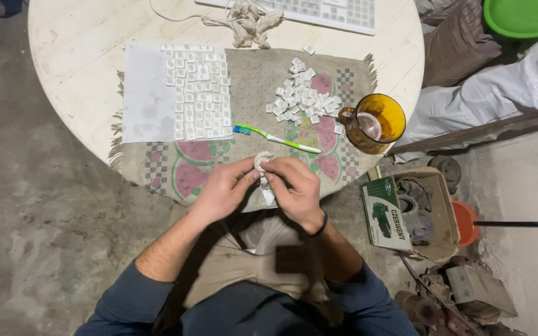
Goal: Cleaning individual computer keyboard keycaps using a toothbrush and a cloth.
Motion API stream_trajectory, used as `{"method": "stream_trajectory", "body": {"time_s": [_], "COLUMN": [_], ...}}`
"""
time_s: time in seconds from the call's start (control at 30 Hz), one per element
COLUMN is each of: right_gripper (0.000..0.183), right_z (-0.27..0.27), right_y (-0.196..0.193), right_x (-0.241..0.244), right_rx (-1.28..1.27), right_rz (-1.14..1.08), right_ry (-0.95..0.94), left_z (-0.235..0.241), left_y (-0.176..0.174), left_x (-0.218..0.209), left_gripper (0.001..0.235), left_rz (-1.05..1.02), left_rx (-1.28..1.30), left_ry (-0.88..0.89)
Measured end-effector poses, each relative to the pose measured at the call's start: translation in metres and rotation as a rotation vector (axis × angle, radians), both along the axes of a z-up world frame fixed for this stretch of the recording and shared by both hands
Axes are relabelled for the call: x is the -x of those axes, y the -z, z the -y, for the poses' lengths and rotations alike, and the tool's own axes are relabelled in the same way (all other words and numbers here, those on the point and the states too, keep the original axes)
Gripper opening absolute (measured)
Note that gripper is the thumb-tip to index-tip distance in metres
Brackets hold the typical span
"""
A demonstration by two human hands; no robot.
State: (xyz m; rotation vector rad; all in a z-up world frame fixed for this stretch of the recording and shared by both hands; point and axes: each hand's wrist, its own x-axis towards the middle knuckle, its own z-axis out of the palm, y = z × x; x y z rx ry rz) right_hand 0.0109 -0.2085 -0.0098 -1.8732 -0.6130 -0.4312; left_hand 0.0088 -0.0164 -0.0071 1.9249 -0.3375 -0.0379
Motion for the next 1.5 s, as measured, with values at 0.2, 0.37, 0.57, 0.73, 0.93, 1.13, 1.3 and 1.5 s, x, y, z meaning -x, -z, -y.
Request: {"method": "stream_trajectory", "body": {"time_s": [0.2,0.37,0.57,0.73,0.93,1.13,1.3,1.5], "right_gripper": [0.018,0.015,0.015,0.015,0.016,0.016,0.015,0.013], "right_z": [0.005,0.014,0.009,0.008,0.003,0.007,0.023,0.04], "right_y": [-0.015,-0.011,-0.015,-0.014,-0.02,-0.014,0.004,0.022], "right_x": [0.0,-0.002,-0.005,-0.002,0.003,0.005,-0.003,-0.014], "right_rx": [0.094,0.037,0.006,0.069,0.035,0.047,-0.061,-0.088], "right_rz": [0.039,-0.085,-0.049,-0.051,0.014,-0.023,-0.034,-0.118], "right_ry": [-0.008,0.014,-0.006,0.001,0.044,0.042,0.087,0.112], "left_z": [-0.001,-0.002,0.0,-0.001,0.002,0.002,-0.005,-0.072], "left_y": [0.004,0.011,0.007,0.01,0.031,0.037,0.035,0.019], "left_x": [-0.002,-0.004,-0.004,-0.005,-0.01,-0.012,-0.014,-0.025], "left_gripper": [0.029,0.036,0.038,0.035,0.035,0.037,0.037,0.033], "left_rz": [0.001,-0.14,-0.099,-0.1,-0.247,-0.289,-0.327,-0.033], "left_rx": [0.096,0.412,0.361,0.356,0.613,0.772,0.787,0.451], "left_ry": [0.03,0.061,0.093,0.08,0.131,0.135,0.101,-0.052]}}
